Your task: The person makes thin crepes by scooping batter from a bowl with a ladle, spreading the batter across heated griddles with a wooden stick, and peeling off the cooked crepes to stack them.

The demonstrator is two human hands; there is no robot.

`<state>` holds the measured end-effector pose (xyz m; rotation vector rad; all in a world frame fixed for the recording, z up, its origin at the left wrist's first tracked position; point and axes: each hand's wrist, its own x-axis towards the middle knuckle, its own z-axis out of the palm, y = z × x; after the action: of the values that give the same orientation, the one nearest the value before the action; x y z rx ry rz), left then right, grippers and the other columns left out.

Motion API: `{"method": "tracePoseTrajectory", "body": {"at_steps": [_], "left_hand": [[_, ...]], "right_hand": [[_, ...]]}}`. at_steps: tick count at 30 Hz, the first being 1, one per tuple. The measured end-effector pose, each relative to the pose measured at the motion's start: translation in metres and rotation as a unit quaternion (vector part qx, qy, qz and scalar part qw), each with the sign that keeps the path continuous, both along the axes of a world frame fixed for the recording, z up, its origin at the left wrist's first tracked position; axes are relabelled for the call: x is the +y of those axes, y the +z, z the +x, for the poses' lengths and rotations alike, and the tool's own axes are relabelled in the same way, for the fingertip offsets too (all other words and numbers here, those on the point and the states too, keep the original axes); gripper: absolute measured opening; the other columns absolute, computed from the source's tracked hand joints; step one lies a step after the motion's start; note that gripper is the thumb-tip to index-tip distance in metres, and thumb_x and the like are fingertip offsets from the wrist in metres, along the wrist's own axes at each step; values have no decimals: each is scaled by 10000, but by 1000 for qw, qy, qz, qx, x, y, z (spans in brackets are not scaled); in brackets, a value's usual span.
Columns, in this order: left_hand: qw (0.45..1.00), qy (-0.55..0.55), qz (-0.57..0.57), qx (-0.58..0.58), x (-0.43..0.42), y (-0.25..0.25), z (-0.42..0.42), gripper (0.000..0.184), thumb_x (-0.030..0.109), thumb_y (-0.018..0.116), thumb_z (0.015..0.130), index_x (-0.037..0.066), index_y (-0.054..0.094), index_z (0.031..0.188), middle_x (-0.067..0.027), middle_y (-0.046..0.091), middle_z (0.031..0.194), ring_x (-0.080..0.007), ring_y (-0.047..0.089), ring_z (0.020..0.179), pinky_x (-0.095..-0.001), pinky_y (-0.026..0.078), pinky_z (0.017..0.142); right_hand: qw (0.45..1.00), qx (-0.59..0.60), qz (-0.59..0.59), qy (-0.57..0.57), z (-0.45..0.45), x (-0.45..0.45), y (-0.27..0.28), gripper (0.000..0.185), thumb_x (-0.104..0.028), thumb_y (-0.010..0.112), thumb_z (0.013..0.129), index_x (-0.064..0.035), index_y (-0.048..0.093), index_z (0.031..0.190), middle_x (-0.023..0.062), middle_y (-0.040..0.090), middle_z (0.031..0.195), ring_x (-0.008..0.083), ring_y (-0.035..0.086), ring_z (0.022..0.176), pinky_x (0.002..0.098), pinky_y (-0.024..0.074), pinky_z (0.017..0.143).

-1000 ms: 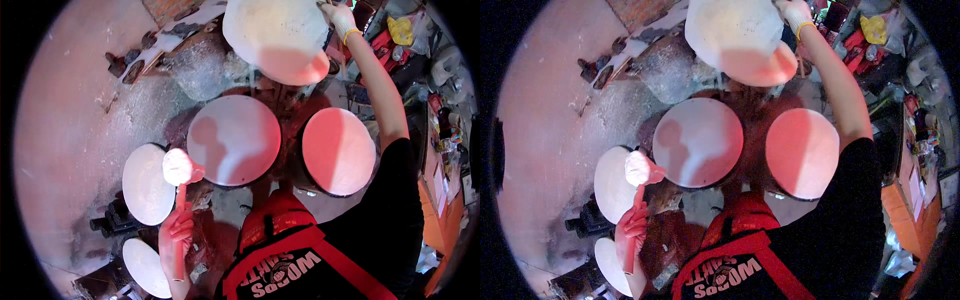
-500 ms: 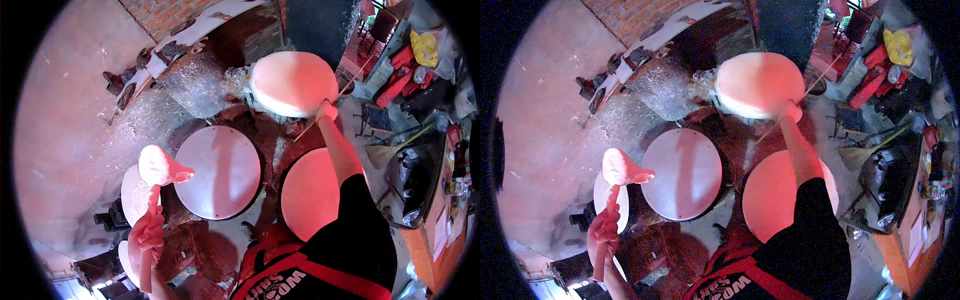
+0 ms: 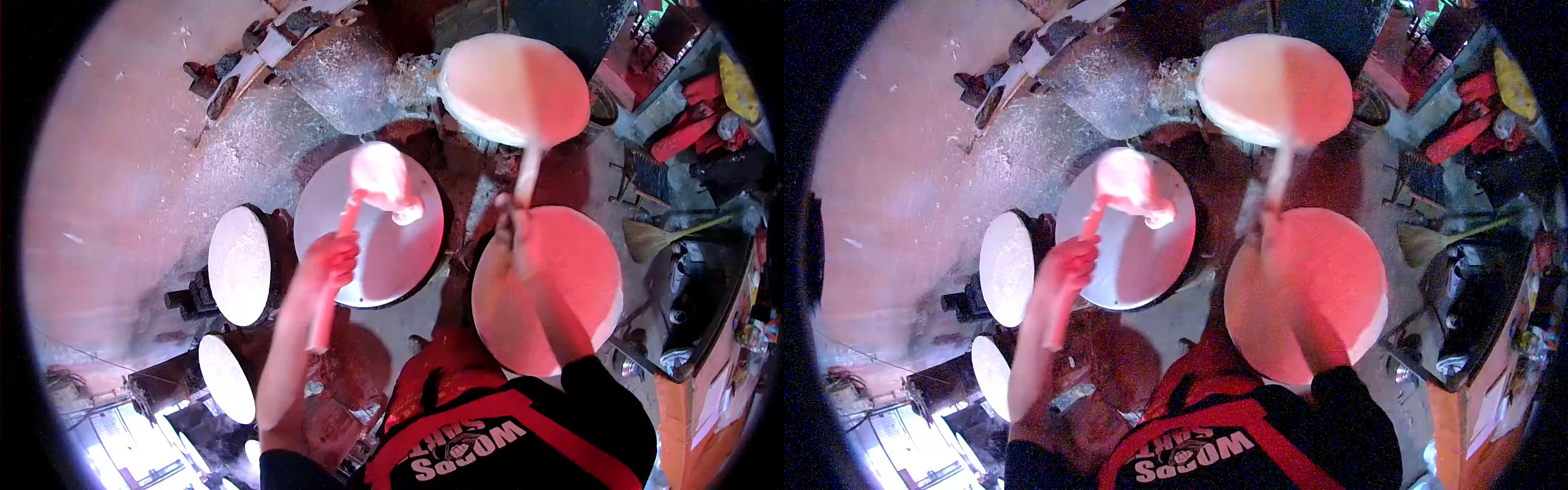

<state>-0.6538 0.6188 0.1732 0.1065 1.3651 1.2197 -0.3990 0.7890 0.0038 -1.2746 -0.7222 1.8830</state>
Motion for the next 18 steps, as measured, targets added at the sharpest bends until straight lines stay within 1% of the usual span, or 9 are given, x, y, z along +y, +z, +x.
{"method": "tracePoseTrajectory", "body": {"at_steps": [3, 4, 6, 7, 9, 11, 12, 15, 18], "left_hand": [[928, -79, -129, 341, 20, -75, 11, 185, 135, 586, 811, 37, 485, 931, -54, 489, 601, -168, 516, 497, -304, 421, 421], [881, -84, -86, 458, 19, -108, 1, 185, 130, 592, 790, 43, 486, 914, -83, 512, 616, -217, 538, 520, -342, 434, 457], [742, -90, 9, 665, 17, -160, -17, 188, 120, 606, 748, 56, 488, 880, -142, 558, 647, -313, 582, 568, -418, 460, 529], [738, -81, -12, 670, 18, -160, -18, 190, 112, 605, 731, 61, 490, 873, -154, 566, 666, -341, 583, 593, -438, 456, 555], [730, -62, -50, 679, 18, -157, -18, 196, 97, 604, 698, 71, 496, 859, -179, 582, 703, -396, 585, 645, -478, 450, 607], [709, -53, -31, 703, 12, -153, -21, 185, 51, 588, 688, 80, 470, 827, -151, 568, 683, -380, 574, 640, -483, 435, 583], [697, -48, -18, 715, 10, -150, -25, 186, 28, 580, 684, 85, 457, 811, -136, 560, 673, -372, 569, 637, -485, 427, 571], [639, -7, 64, 767, -5, -142, -42, 183, 41, 599, 674, 87, 483, 809, -115, 561, 734, -346, 559, 647, -464, 427, 576], [681, 12, 105, 725, -24, -120, -62, 187, 43, 632, 692, 82, 551, 856, -87, 550, 765, -279, 548, 624, -400, 442, 583]], "right_hand": [[993, 51, -53, 96, -6, -68, 6, 288, -392, 466, 939, -152, 589, 1042, -34, 447, 622, 83, 417, 482, 231, 297, 420], [980, 96, -66, 161, 3, -82, -23, 300, -369, 484, 937, -141, 582, 1106, -15, 476, 651, 98, 455, 514, 249, 333, 437], [977, 4, 104, 188, 3, -109, -37, 343, -282, 540, 900, -135, 550, 1209, 55, 530, 742, 179, 526, 620, 307, 405, 519], [939, -134, 283, 142, -9, -123, -31, 395, -219, 577, 866, -142, 526, 1250, 104, 555, 805, 245, 560, 695, 347, 442, 584], [826, -348, 422, 135, -13, -148, -10, 551, -133, 617, 810, -178, 449, 1334, 173, 574, 905, 335, 588, 806, 405, 475, 688], [756, -501, 360, 221, -6, -178, 15, 726, -87, 623, 769, -238, 345, 1421, 211, 559, 979, 384, 578, 879, 440, 468, 767], [738, -510, 405, 177, -6, -191, 1, 767, -77, 628, 738, -268, 337, 1422, 197, 550, 1017, 383, 577, 866, 453, 471, 737], [711, -564, 376, 185, -16, -224, -15, 654, -108, 612, 799, -304, 400, 1385, 171, 544, 917, 365, 583, 796, 430, 476, 682], [722, -585, 331, 167, -47, -236, -14, 636, -124, 608, 807, -301, 402, 1383, 188, 550, 897, 378, 580, 802, 438, 475, 675]]}}
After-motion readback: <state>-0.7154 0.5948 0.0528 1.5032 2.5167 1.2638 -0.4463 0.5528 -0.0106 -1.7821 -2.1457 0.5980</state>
